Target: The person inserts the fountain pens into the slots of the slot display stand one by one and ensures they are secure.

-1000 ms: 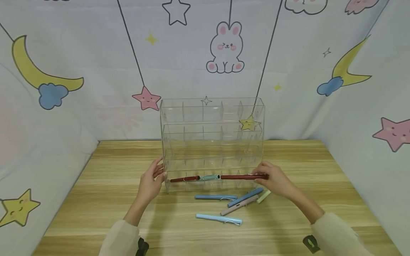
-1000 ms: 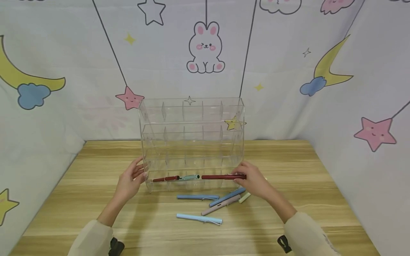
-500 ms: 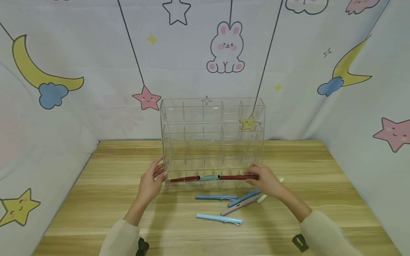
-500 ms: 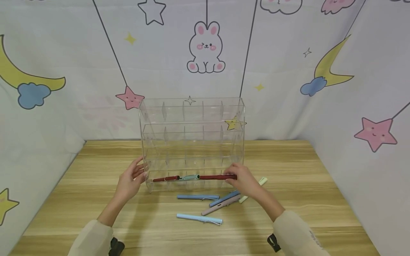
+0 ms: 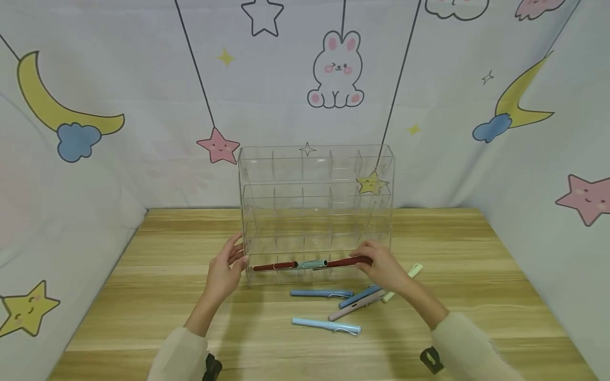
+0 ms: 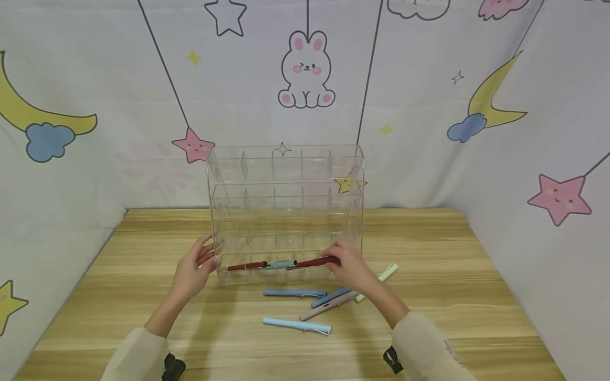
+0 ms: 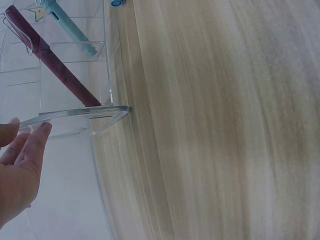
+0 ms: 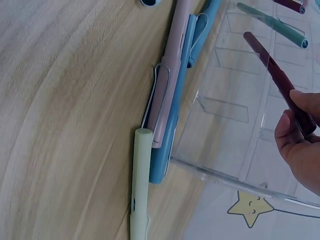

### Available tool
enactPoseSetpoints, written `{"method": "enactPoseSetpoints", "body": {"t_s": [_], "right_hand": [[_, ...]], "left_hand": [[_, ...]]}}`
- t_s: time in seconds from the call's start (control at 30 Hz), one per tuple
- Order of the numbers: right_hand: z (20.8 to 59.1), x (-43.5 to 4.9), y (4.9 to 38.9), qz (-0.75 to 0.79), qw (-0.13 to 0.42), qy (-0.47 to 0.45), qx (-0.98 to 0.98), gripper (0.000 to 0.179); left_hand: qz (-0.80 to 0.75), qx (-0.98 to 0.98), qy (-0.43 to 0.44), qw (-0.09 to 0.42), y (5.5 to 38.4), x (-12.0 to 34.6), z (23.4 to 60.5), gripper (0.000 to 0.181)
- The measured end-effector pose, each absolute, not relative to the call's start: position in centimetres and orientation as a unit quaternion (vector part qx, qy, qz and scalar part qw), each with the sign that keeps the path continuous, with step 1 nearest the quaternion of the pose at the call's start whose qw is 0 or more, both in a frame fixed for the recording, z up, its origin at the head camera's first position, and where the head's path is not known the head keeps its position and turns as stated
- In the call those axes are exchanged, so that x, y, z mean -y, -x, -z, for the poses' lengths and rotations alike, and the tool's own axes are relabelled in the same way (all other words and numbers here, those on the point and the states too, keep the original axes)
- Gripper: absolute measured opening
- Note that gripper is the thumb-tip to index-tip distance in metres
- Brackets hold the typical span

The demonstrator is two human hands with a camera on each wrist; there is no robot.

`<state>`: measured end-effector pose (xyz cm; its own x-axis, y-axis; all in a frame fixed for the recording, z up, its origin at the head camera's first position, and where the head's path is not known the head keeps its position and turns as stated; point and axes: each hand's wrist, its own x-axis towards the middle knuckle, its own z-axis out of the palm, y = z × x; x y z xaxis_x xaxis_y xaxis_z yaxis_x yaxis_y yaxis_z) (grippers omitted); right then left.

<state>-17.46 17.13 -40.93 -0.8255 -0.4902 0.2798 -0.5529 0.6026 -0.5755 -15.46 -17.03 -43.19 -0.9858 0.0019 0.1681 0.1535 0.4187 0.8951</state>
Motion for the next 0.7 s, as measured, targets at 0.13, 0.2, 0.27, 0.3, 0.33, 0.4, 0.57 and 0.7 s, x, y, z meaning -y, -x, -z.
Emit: {"method": "enactPoseSetpoints", "body": {"t_s": [0.13,0.2,0.27,0.3,0.33,0.4,0.57,0.7], "right_hand": [[41.1,-16.5,17.4,-0.345,0.042,-0.290,0.892,0.021],[41.2,-16.2,17.3,-0.352,0.037,-0.290,0.889,0.021],[41.4,-16.0,17.3,-0.356,0.034,-0.291,0.888,0.021],[41.4,-15.9,17.2,-0.357,0.032,-0.292,0.887,0.021],[41.5,-15.9,17.2,-0.358,0.032,-0.294,0.886,0.022],[41.7,-15.7,17.2,-0.356,0.035,-0.294,0.886,0.022],[42.0,-15.4,17.2,-0.356,0.038,-0.295,0.886,0.022],[42.0,-15.1,17.2,-0.363,0.027,-0.297,0.882,0.023]], "left_hand": [[0.533,0.842,0.045,0.072,15.5,17.0,43.3,0.054],[0.531,0.843,0.045,0.074,15.5,17.0,43.3,0.055],[0.530,0.844,0.045,0.076,15.6,17.0,43.4,0.055],[0.528,0.844,0.047,0.076,15.6,17.1,43.4,0.055],[0.528,0.844,0.047,0.077,15.6,17.1,43.5,0.055],[0.527,0.845,0.048,0.078,15.6,17.1,43.5,0.055],[0.525,0.846,0.048,0.077,15.5,17.1,43.5,0.055],[0.524,0.847,0.047,0.073,15.6,17.2,43.6,0.055]]}}
